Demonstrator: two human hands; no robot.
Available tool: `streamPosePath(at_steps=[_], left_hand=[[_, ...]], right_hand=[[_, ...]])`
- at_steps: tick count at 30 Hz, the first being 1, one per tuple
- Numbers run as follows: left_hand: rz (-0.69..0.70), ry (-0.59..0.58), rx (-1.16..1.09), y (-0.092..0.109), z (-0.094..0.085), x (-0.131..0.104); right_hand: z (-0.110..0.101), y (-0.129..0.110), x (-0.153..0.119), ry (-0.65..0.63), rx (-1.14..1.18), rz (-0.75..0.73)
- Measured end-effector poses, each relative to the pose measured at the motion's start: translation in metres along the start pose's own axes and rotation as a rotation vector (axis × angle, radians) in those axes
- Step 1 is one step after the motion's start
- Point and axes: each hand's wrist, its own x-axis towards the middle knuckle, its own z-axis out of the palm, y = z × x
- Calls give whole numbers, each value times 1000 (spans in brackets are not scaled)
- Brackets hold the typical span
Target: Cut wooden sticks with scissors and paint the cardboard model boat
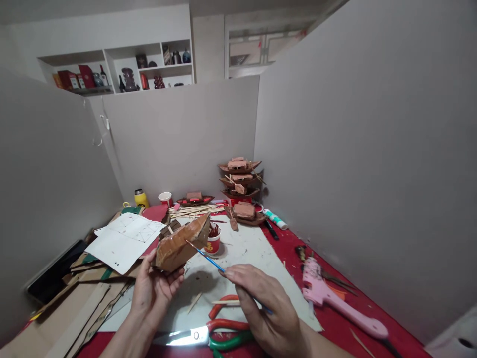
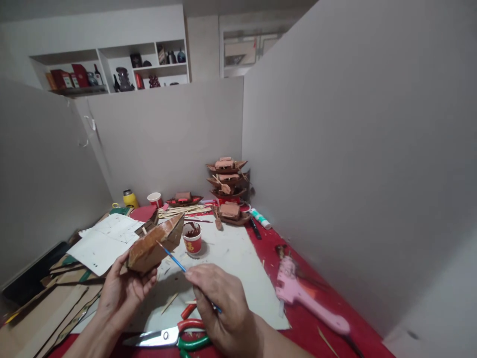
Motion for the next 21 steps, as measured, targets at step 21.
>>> streamPosePath(at_steps=[21], left_hand=[[-9,58,-15,-4,-6,11]], right_hand=[[-3,19,-9,91,-60,106]])
